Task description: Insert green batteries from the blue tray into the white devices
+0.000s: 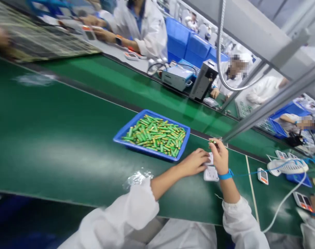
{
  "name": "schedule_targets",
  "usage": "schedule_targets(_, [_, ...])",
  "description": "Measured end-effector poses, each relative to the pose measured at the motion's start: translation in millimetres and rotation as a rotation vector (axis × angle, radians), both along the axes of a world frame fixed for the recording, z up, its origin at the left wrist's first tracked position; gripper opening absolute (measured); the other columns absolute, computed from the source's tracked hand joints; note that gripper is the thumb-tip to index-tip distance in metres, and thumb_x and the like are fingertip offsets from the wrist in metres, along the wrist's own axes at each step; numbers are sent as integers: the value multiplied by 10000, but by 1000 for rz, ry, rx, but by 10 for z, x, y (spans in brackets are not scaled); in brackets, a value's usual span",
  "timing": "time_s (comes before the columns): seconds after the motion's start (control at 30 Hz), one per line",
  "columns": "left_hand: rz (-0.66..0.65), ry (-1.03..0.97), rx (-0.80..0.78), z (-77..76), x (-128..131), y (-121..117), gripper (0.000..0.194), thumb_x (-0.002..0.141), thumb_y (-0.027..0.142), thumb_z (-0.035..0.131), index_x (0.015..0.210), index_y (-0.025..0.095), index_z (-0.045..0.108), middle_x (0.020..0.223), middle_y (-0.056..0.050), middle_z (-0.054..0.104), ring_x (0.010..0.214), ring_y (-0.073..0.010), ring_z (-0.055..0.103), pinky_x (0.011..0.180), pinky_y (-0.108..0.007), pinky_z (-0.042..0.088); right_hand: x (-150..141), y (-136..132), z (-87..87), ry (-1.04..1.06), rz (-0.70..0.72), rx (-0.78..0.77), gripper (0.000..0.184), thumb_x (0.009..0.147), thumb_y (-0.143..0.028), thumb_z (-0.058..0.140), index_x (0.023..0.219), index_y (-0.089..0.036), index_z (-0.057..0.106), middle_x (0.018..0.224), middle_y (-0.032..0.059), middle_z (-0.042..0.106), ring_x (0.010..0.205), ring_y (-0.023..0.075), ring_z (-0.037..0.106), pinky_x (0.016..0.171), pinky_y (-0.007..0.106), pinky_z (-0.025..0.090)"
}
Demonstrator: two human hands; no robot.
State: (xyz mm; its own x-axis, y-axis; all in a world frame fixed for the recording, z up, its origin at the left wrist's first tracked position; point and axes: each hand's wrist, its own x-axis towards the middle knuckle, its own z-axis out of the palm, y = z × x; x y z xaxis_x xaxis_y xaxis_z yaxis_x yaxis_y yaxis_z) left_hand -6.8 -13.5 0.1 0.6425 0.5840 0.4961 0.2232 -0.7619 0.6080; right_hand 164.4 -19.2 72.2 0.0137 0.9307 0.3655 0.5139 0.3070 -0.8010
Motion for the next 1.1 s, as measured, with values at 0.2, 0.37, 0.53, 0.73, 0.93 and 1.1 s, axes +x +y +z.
schedule_targets(0.2, [104,12,-104,-20,-59,-3,220,971,195,809,1183,229,765,1476,-123,639,1397,-313,589,1204,-497,535,739,-284,-576,129,-105,-124,340,1023,-502,697,1191,-207,710,1016,95,835,812,207,769,749,343,645])
schedule_targets(0.37, [96,45,-153,-27,-74,10,210,994,209,785,1197,247,749,1471,-106,645,1384,-302,619,1199,-492,545,713,-341,-661,121,6,-184,227,1011,-421,712,1148,-240,697,1045,70,855,818,208,785,789,340,640])
schedule_targets(0.53, [93,42,-169,-47,-104,28,186,1017,260,775,1202,251,761,1464,-110,649,1406,-307,615,1214,-503,534,667,-356,-626,-60,41,-123,171,1046,-351,687,1130,-245,792,1138,73,856,877,214,786,794,333,624])
schedule_targets(0.73, [96,79,-192,-45,-155,4,206,1037,272,750,1242,262,763,1493,-115,645,1422,-311,616,1223,-508,531,706,-369,-611,-130,157,-46,240,1080,-248,627,1193,-273,837,1256,80,844,1144,248,802,1034,413,650])
schedule_targets(0.93, [100,102,-197,-1,-176,-13,216,1035,269,757,1252,268,760,1510,-117,643,1430,-312,616,1229,-512,530,774,-398,-573,-160,242,-51,386,1096,-186,584,1375,-321,815,1443,61,798,1361,255,753,1192,468,606])
schedule_targets(1.1, [93,125,-195,-4,-193,-18,209,1052,289,753,1259,262,752,1548,-117,647,1457,-315,596,1242,-530,512,810,-419,-592,-200,271,-63,408,1109,-200,587,1423,-348,801,1448,41,801,1371,264,759,1203,487,600])
